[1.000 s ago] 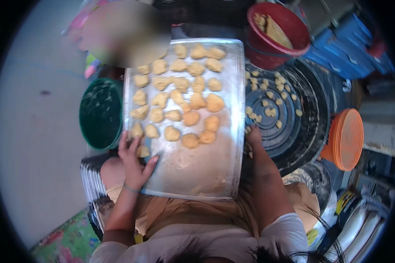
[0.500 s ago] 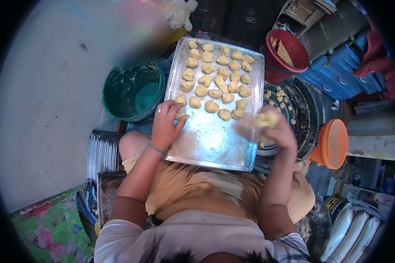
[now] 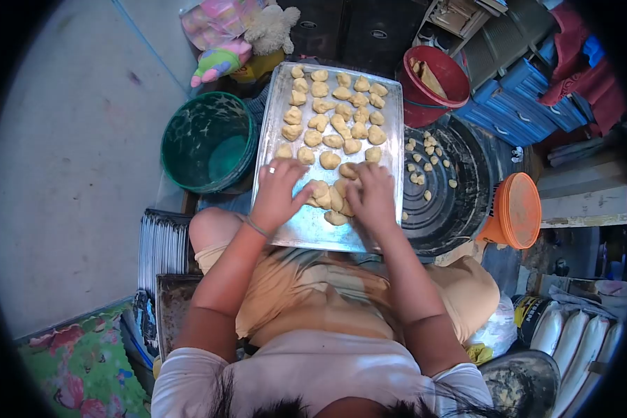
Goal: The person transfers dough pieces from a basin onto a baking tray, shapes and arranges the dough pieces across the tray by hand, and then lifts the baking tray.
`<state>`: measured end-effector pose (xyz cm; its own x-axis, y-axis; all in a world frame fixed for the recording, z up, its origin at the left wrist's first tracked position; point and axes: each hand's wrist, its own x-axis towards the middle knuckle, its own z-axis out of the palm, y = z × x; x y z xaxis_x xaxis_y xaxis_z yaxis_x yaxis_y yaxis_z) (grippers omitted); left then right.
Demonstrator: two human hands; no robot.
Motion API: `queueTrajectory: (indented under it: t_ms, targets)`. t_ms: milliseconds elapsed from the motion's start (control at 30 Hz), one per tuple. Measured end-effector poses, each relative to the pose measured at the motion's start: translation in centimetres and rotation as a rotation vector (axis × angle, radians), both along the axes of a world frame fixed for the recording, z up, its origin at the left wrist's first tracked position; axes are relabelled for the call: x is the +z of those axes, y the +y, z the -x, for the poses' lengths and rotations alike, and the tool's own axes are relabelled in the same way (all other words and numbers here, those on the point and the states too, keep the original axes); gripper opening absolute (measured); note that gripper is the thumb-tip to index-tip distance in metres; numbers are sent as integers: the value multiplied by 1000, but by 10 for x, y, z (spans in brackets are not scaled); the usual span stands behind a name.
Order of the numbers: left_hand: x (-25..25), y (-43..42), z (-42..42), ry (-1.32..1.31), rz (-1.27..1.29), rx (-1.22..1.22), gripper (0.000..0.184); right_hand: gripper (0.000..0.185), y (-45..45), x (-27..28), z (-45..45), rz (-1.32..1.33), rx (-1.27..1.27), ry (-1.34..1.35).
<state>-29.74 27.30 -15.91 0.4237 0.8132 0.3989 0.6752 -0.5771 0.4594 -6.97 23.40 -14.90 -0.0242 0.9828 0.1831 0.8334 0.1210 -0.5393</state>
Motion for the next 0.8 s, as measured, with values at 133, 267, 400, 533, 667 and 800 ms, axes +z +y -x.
queueTrajectory:
  t_ms: [133,267,400,533,667,800]
  targets:
    - [1,-12,-1,10,71,-103,33,39,22,-23,-19,-186,12,-256]
    - [0,12,-1,6,-36,-6,26,37,20,-17,-31,-149,47,-137]
    - [6,43,-7,83,-32,-68,27,35,35,-27,-51,-182,-103,228]
    - [0,56,-11,188,-29,-103,27,39,62,-32,-67,-61,-126,103]
    - [-2,59,-16,175,-13,-83,25,40,72,-21,-58,235,-385,163]
    - [-10,63,-16,149,-49,-94,26,35,58,-5,-46,80,-343,36]
